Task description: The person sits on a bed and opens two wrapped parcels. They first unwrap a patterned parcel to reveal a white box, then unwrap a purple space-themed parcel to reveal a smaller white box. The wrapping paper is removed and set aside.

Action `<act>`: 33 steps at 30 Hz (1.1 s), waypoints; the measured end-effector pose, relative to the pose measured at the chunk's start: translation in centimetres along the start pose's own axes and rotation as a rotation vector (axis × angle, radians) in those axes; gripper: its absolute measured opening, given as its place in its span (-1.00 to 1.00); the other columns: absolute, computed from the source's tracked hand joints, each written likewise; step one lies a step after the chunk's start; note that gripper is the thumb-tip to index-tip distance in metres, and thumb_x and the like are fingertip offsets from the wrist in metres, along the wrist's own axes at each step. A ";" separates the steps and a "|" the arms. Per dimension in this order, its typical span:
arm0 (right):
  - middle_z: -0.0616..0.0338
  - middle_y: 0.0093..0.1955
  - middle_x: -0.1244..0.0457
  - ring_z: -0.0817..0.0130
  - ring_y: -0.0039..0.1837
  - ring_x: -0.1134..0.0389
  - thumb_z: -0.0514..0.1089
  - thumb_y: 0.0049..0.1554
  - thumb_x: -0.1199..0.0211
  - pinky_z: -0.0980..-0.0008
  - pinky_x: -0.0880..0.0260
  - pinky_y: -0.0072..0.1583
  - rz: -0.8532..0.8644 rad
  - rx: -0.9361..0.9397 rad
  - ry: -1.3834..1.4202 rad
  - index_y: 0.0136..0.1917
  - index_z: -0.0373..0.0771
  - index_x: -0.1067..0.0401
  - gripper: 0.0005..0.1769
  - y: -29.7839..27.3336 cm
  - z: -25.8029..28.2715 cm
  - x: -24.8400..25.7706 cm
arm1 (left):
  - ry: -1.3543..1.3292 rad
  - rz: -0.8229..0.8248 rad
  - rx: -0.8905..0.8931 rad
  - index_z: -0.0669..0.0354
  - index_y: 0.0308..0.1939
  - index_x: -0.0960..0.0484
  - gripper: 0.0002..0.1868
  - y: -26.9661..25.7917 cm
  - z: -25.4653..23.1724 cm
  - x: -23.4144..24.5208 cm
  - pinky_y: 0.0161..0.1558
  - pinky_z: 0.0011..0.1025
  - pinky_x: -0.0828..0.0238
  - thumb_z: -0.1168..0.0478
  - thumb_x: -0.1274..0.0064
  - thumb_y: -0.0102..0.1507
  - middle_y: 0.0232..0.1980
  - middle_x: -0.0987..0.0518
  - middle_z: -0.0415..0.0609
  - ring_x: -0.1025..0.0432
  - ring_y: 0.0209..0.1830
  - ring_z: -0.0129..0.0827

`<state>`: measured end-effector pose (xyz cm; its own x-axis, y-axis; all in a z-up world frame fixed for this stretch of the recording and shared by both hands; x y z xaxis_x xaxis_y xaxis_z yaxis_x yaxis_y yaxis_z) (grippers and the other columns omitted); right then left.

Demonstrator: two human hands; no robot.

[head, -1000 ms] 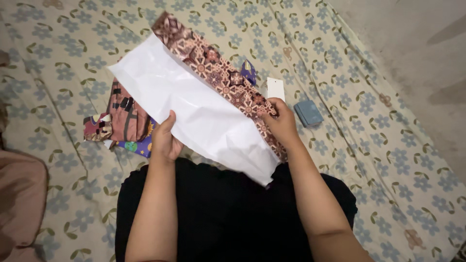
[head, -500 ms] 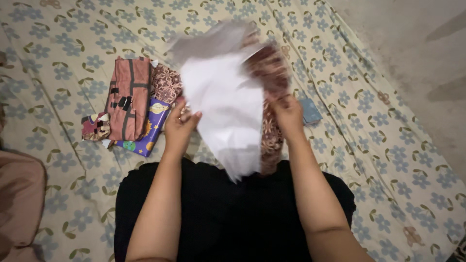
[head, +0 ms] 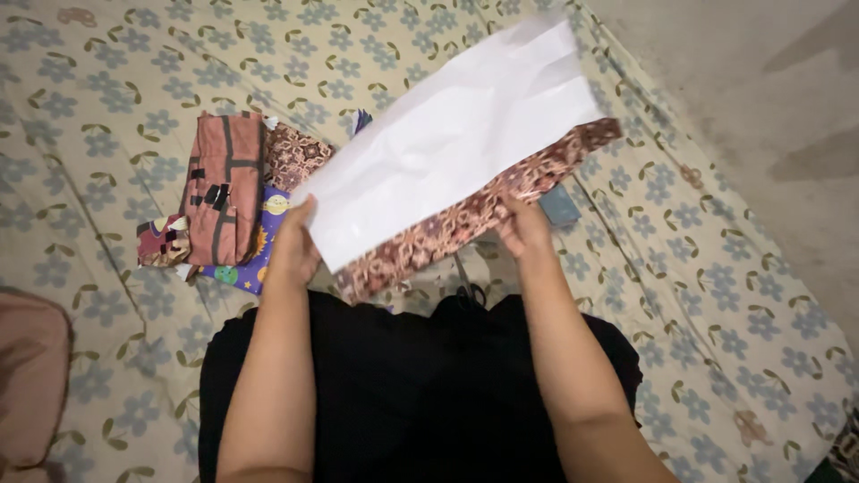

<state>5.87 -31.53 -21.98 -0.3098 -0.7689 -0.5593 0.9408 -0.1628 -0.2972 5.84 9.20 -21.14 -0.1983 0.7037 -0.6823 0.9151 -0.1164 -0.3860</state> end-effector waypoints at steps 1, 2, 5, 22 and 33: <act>0.16 0.13 -0.39 0.27 0.16 -0.44 -0.27 0.18 -0.21 0.15 -0.52 0.19 -0.006 -0.023 -0.012 0.24 -0.22 -0.38 -0.67 0.3 -0.7 0.4 | 0.077 0.006 -0.023 0.24 0.09 -0.60 -0.64 0.8 -0.1 0.8 -0.21 -0.38 -0.54 0.10 -0.06 0.31 -0.11 -0.71 -0.05 -0.63 -0.22 -0.35; 0.15 0.12 -0.39 0.27 0.13 -0.43 -0.25 0.22 -0.22 0.17 -0.50 0.16 -0.011 -0.071 -0.032 0.24 -0.25 -0.39 -0.69 0.7 -1.1 0.7 | 0.154 0.012 -0.046 0.21 0.12 -0.61 -0.65 1.8 -0.2 1.7 -0.34 -0.39 -0.43 0.09 -0.09 0.34 -0.15 -0.68 -0.07 -0.58 -0.29 -0.37; 0.11 0.08 -0.40 0.27 0.06 -0.43 -0.23 0.26 -0.23 0.20 -0.49 0.10 -0.015 -0.212 -0.077 0.21 -0.31 -0.42 -0.75 1.3 -2.2 1.9 | 0.295 -0.132 -0.209 0.28 0.06 -0.60 -0.71 4.9 0.5 5.2 -0.32 -0.40 -0.48 0.19 -0.17 0.33 -0.17 -0.68 -0.07 -0.57 -0.32 -0.39; -0.09 0.32 -0.27 0.01 0.34 -0.32 -0.27 0.10 -0.24 -0.05 -0.42 0.35 -0.047 -0.267 0.029 0.39 -0.34 -0.26 -0.42 2.0 -12.8 2.2 | 2.164 0.303 -0.804 -0.17 0.44 -0.44 -0.19 -1.5 9.7 -5.5 0.37 0.25 -0.05 -0.05 -0.12 0.06 0.37 -0.46 -0.02 -0.32 0.35 0.06; 0.14 0.73 0.35 -0.02 0.72 0.45 0.63 -0.24 -0.37 -0.42 0.65 0.53 0.539 0.356 -2.304 0.65 0.21 0.17 0.38 -6.3 -1.2 -6.8 | 2.294 0.485 -0.643 -0.45 0.22 -0.55 -0.52 3.4 10.2 -1.1 0.37 0.19 -0.08 0.20 0.14 0.28 0.38 -0.48 -0.34 -0.35 0.36 -0.30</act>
<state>1.90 -24.53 -17.26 0.2237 0.1080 0.9687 0.9086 0.3365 -0.2474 5.55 0.88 -28.00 0.0917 0.0848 0.9922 0.7956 -0.6054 -0.0218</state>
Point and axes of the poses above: each hand's wrist, its own y-axis towards the middle knuckle, its own x-axis out of the back of the hand, z = x × y, the point moved 1 cm from there along y, towards the middle knuckle
